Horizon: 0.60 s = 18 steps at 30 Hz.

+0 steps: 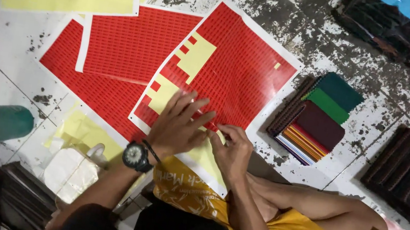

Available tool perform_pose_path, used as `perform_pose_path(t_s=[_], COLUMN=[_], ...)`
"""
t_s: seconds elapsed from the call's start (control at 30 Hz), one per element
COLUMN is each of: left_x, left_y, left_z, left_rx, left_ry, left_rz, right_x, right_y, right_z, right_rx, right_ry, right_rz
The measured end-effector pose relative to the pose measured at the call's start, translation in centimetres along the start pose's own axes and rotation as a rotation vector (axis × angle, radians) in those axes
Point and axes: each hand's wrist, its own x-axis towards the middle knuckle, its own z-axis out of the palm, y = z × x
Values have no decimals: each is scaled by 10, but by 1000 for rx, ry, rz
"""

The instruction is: The person sits on the floor and assembles notebooks by hand. They place small red adhesive pieces onto the spines of stacked notebooks and then attach blue covers to the stacks.

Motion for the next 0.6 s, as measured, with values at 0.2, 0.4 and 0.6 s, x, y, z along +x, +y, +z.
perform_pose_path(t_s=[0.2, 0.4, 0.6], left_x=[-17, -14, -16], left_y=[37, 70, 68], left_z=[-10, -28, -13], left_rx=[-380, -1100, -1103], left_ry=[61, 117, 187], left_rz=[-479, -1011, -1037], right_x=[-6, -12, -14], right_y=[-15, -6, -7], right_z=[-11, -23, -16], right_rx=[-80, 537, 506], right_ry=[48, -243, -278], right_rz=[-278, 273, 175])
